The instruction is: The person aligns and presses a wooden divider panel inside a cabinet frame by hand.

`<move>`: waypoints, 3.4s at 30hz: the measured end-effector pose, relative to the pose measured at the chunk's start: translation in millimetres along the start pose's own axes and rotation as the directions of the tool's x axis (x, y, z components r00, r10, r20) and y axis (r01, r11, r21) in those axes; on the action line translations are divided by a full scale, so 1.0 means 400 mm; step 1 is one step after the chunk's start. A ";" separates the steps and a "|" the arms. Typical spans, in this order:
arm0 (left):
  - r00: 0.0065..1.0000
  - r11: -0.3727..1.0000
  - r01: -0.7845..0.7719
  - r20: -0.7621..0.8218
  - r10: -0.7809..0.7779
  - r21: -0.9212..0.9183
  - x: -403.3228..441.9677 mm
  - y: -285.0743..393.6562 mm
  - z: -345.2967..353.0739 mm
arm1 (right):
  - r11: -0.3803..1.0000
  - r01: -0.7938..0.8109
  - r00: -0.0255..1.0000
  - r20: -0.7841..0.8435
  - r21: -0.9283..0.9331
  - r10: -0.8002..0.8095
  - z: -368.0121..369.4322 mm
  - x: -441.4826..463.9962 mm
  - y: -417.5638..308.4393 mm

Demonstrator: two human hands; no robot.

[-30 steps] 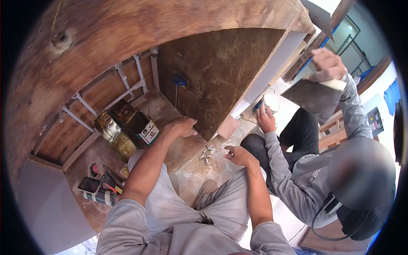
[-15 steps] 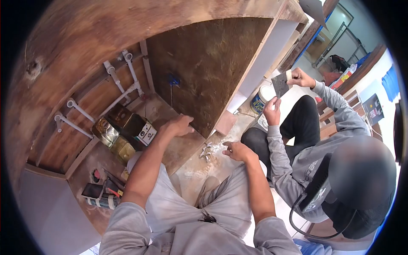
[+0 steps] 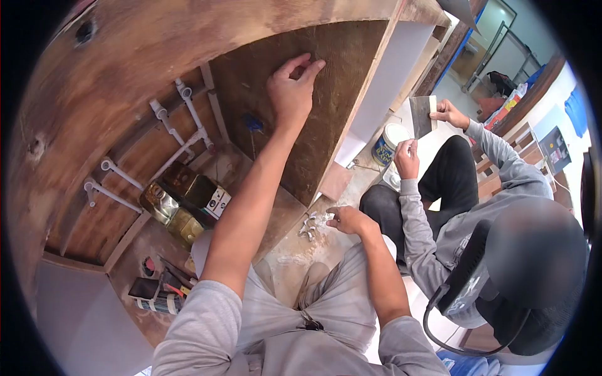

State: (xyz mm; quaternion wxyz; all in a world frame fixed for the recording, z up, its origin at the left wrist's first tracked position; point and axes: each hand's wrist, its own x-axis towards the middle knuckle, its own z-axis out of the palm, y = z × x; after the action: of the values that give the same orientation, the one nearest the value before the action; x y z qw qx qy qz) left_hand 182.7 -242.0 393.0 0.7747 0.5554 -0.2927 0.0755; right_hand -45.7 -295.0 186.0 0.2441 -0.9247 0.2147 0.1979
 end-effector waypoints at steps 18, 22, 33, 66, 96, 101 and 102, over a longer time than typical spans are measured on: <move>0.964 0.939 -0.261 0.022 0.263 0.225 -0.001 -0.044 0.024 | 1.000 0.021 1.000 -0.004 0.004 -0.021 -0.010 -0.007 -0.007; 0.962 0.929 -0.270 0.021 0.273 0.252 0.003 -0.047 0.006 | 1.000 0.018 1.000 0.005 -0.007 -0.018 -0.015 -0.009 -0.013; 0.991 0.990 -0.124 0.064 0.120 0.067 0.013 -0.031 -0.019 | 1.000 0.017 1.000 0.003 -0.013 -0.017 -0.018 0.004 -0.021; 0.968 0.928 -0.235 -0.021 0.252 0.289 0.000 -0.037 -0.052 | 1.000 0.005 1.000 0.012 -0.009 -0.005 -0.031 -0.014 -0.027; 0.879 0.944 -0.328 0.361 0.312 -0.016 -0.148 -0.101 -0.044 | 0.999 0.015 1.000 0.010 -0.041 -0.015 -0.021 0.004 -0.038; 0.863 0.892 -0.443 0.314 0.396 0.091 -0.098 -0.077 0.022 | 1.000 0.007 1.000 0.003 0.020 -0.007 -0.018 -0.023 -0.031; 0.851 0.852 -0.491 0.308 0.424 0.182 -0.104 -0.074 0.033 | 1.000 0.000 1.000 -0.005 0.005 0.000 -0.024 -0.020 -0.029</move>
State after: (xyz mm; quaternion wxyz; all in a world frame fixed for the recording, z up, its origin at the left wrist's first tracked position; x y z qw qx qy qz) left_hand 157.0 -256.3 349.1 0.6117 0.5683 -0.5029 0.2234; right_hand -44.3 -288.5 201.6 0.2457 -0.9247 0.2159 0.1949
